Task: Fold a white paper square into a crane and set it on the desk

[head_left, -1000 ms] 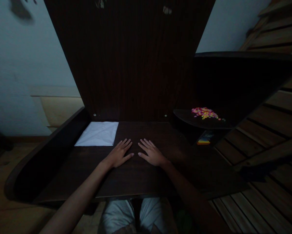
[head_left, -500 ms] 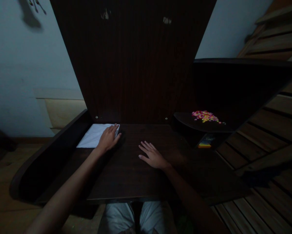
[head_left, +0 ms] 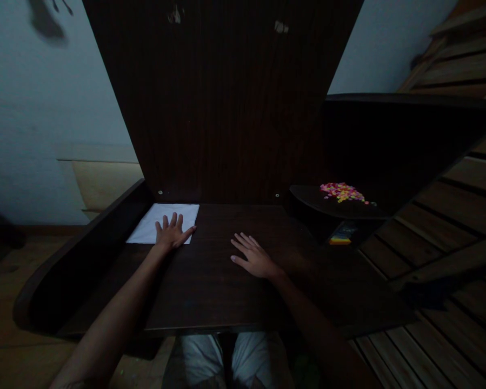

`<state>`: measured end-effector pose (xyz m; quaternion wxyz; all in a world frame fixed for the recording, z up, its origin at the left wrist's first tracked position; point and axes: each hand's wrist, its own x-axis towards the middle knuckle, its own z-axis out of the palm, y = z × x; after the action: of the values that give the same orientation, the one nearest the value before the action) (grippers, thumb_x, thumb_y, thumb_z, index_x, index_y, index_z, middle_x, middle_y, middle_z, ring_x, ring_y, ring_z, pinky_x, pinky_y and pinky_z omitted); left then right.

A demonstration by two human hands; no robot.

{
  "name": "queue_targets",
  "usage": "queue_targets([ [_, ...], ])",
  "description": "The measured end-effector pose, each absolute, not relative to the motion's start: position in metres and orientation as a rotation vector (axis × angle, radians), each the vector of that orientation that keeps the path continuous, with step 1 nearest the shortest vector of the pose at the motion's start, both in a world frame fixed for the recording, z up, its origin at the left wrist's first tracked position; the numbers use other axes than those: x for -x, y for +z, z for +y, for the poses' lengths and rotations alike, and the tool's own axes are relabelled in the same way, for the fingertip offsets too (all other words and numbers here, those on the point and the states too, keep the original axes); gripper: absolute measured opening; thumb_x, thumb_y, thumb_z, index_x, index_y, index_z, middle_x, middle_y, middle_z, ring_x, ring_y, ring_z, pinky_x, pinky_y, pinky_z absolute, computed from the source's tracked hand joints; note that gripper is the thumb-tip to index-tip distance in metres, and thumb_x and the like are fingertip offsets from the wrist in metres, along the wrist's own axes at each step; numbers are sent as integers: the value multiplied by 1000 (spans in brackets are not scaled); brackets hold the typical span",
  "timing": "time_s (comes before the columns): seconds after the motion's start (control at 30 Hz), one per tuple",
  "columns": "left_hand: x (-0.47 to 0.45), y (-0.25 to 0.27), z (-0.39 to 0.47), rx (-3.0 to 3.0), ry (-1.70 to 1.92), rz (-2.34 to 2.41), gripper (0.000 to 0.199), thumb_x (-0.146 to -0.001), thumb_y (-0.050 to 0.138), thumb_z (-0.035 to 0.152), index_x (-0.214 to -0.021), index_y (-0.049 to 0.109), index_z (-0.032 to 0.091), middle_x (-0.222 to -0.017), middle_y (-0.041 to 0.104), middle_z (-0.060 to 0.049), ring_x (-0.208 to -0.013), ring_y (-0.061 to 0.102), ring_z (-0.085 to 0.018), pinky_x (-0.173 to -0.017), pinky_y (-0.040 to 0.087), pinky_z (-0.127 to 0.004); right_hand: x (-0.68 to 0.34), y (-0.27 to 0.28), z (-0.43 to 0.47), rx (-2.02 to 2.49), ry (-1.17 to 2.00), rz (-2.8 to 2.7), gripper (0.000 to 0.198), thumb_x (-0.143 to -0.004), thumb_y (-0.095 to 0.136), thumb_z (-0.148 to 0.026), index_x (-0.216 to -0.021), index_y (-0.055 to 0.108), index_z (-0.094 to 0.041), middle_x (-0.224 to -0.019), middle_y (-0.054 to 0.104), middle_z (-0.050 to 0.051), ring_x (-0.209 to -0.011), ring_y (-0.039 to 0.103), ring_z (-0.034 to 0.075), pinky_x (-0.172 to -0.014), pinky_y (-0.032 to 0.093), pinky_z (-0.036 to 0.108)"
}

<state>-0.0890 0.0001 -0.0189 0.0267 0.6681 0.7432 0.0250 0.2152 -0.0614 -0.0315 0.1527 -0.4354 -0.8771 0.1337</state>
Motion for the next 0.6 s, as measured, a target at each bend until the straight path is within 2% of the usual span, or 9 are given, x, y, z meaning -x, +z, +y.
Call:
queue_targets([
  [0.1, 88, -18, 1, -2044, 58, 2290, 94, -80, 17, 77, -150, 19, 14, -157, 12, -13, -141, 6, -44, -110, 9, -62, -216, -33, -61, 1243, 393, -2524, 61, -94, 38, -55, -144, 38, -19, -152, 29, 10, -143, 20, 25, -117, 16, 47],
  [0.43, 89, -15, 0, -2068, 105, 2297, 90, -82, 18, 74, -149, 25, 14, -156, 19, -14, -141, 12, -44, -109, 13, -63, -215, -34, -59, 1244, 382, -2512, 61, -94, 37, -56, -143, 38, -21, -153, 29, 10, -143, 21, 24, -116, 16, 47],
  [0.6, 88, -7, -1, -2091, 143, 2274, 84, -82, 23, 72, -143, 36, 15, -153, 28, -15, -138, 20, -45, -106, 19, -63, -215, -34, -58, 1244, 383, -2505, 60, -93, 38, -56, -142, 40, -21, -152, 31, 9, -142, 23, 24, -116, 18, 47],
])
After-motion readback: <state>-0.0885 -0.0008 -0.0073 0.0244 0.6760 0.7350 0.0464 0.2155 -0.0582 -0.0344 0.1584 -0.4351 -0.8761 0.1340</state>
